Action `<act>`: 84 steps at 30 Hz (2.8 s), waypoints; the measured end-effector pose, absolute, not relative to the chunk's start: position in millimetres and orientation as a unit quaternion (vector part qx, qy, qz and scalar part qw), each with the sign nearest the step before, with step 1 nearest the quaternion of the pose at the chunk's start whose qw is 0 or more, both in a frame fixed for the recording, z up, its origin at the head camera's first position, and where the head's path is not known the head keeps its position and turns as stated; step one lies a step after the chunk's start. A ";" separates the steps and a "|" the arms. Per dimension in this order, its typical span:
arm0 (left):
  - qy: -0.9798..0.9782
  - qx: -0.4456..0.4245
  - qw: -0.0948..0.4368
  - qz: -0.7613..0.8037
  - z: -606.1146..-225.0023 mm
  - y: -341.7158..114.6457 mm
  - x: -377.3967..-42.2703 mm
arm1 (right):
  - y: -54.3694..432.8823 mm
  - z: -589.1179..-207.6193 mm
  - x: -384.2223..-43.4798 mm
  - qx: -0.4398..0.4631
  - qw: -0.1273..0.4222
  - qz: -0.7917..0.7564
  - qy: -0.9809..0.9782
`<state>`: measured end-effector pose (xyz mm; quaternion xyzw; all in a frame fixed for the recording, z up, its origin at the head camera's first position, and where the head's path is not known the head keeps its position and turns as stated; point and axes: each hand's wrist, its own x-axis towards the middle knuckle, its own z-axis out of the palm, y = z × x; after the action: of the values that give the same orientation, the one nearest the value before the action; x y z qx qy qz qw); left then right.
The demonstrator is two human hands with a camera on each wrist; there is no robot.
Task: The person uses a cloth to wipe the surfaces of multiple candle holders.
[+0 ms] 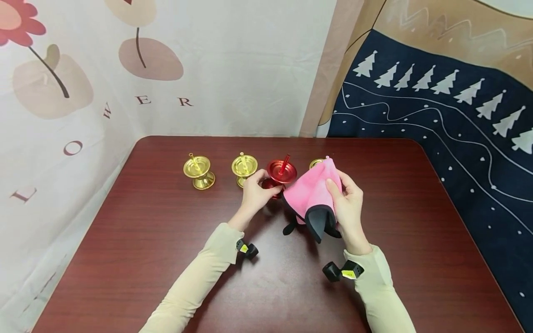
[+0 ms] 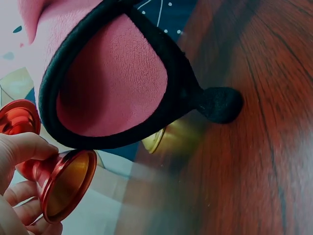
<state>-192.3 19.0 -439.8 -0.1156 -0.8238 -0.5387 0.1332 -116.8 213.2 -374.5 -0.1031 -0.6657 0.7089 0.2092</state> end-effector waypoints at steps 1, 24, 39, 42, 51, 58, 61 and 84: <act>-0.826 -0.120 0.139 -0.533 -438.6 17.7 -191.7 | 212.8 -373.6 -118.2 -0.103 0.207 0.708 -0.667; -0.804 -0.204 0.245 -0.502 -422.3 15.6 -183.5 | 196.6 -345.8 -134.2 -0.013 0.035 0.778 -0.627; -0.813 -0.220 0.330 -0.425 -411.7 18.1 -178.7 | 184.5 -352.7 -140.6 -0.010 0.061 0.680 -0.731; -0.802 -0.239 0.347 -0.423 -412.0 19.7 -176.2 | 178.3 -356.9 -143.6 -0.024 0.127 0.656 -0.744; -0.784 -0.258 0.363 -0.432 -412.3 21.5 -175.9 | 170.3 -364.0 -148.9 -0.014 0.246 0.639 -0.729; -0.781 -0.265 0.350 -0.444 -412.8 18.9 -180.0 | 173.5 -355.6 -147.5 -0.010 0.231 0.673 -0.703; -0.779 -0.266 0.346 -0.451 -413.0 18.2 -181.5 | 176.4 -350.9 -145.8 -0.012 0.229 0.687 -0.689; -0.782 -0.261 0.352 -0.444 -406.4 18.0 -183.4 | 189.1 -342.5 -141.9 0.015 0.233 0.673 -0.702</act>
<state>-183.4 18.0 -406.4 -0.2608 -0.7818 -0.4436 0.3520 -141.9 189.1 -342.5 0.0154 -0.7022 0.6726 0.2330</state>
